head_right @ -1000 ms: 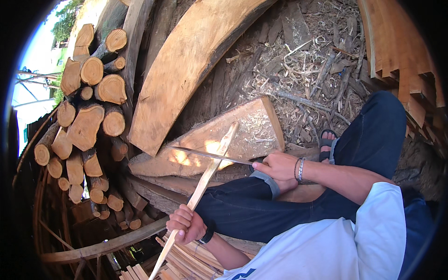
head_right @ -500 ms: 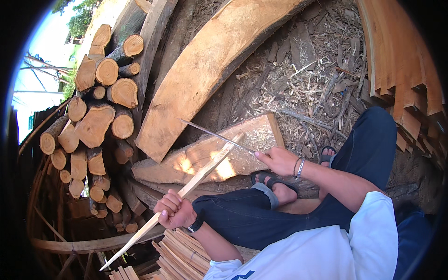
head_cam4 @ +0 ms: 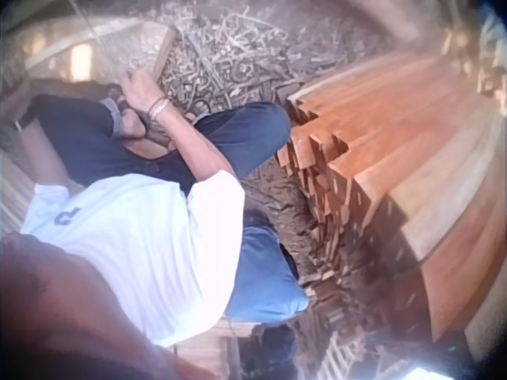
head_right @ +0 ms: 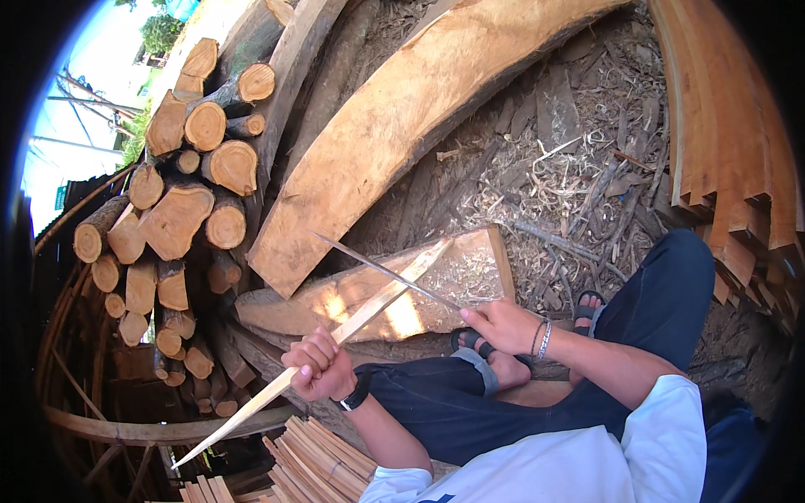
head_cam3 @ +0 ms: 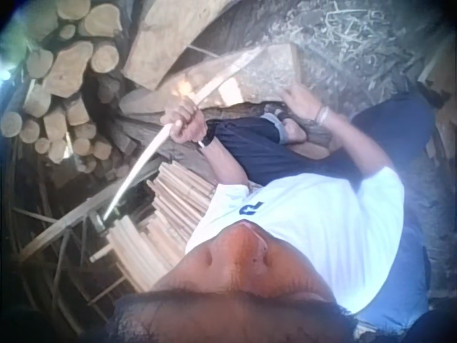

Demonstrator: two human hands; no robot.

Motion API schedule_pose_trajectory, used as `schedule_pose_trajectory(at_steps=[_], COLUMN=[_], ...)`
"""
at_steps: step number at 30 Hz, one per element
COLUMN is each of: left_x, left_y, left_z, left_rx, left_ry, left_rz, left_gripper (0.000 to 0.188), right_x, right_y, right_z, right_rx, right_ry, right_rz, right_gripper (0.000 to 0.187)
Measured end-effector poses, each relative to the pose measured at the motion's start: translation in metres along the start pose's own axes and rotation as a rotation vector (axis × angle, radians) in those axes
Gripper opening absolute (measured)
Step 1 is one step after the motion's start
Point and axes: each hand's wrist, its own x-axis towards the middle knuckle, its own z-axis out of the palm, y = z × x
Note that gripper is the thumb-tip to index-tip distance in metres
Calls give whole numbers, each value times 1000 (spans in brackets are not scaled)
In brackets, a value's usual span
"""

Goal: The person shaves and shapes a thin piece of wood with a knife while sitting on a pile of logs.

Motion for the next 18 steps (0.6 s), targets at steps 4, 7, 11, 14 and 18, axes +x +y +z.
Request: schedule_pose_trajectory(at_steps=[4, 7, 11, 14, 18], left_x=[-4, -10, -26, -45, -69], left_y=[-3, -4, 2, 5, 5], left_z=[1, 3, 2, 7, 7], left_rx=[-4, -2, 13, 48, 77], left_ry=[-14, 4, 84, 127, 219], left_rz=[3, -3, -9, 24, 58], left_gripper=[31, 31, 29, 30, 30], right_x=[2, 2, 1, -2, -3], right_y=[3, 15, -7, 7, 19], right_z=[3, 7, -4, 7, 11], right_rx=[-31, -47, 3, -129, -151], right_ry=[-47, -85, -133, -94, -114], right_rz=[14, 111, 52, -8, 96], right_gripper=[57, 57, 55, 53, 56])
